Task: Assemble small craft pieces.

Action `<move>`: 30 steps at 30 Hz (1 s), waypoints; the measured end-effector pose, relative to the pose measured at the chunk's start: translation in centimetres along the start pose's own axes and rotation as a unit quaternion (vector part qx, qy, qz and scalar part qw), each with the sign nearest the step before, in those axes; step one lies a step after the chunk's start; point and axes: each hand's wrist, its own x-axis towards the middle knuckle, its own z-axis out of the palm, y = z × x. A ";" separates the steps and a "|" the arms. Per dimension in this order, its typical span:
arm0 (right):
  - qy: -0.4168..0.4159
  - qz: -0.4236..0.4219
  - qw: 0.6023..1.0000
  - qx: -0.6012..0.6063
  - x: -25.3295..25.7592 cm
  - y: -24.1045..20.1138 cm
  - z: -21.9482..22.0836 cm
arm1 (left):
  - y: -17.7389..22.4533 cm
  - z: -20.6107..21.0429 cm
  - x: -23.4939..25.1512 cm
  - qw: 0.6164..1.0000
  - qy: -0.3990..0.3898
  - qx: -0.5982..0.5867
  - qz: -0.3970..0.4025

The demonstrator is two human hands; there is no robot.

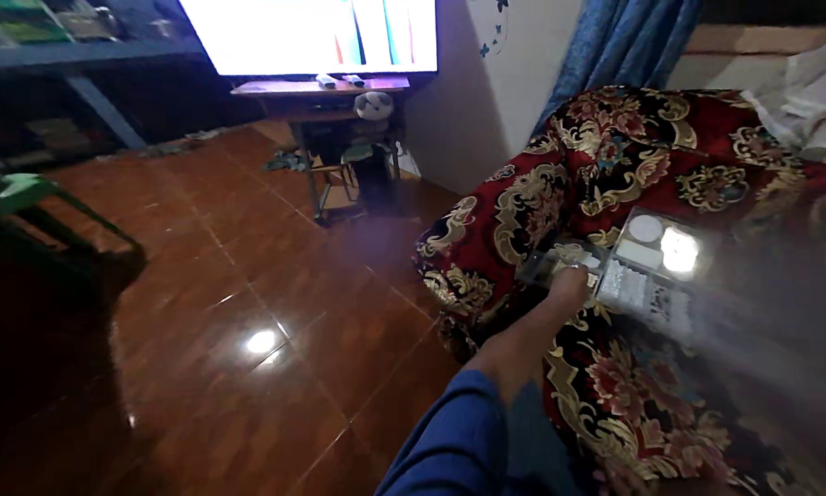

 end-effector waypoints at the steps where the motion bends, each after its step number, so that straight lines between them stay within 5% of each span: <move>1: -0.002 -0.018 1.000 0.007 0.0 0.8 -0.4 | 0.0 -0.5 -0.9 1.000 0.003 -0.009 0.009; 6: 0.028 0.006 0.998 -0.062 -3.2 -4.4 0.2 | 0.0 -2.1 -5.0 0.992 0.034 -0.091 0.079; 11: 0.068 -0.043 0.997 -0.002 -2.9 -10.0 1.6 | 1.7 -3.1 -7.7 0.961 0.053 -0.252 0.096; 20: 0.088 -0.257 0.962 -0.034 10.5 -23.6 0.6 | 5.8 -1.5 -1.5 0.833 -0.034 -0.546 0.083; 30: 0.112 -0.266 0.952 0.105 22.2 -17.8 -0.8 | 3.2 5.8 4.6 0.733 -0.169 -0.658 0.037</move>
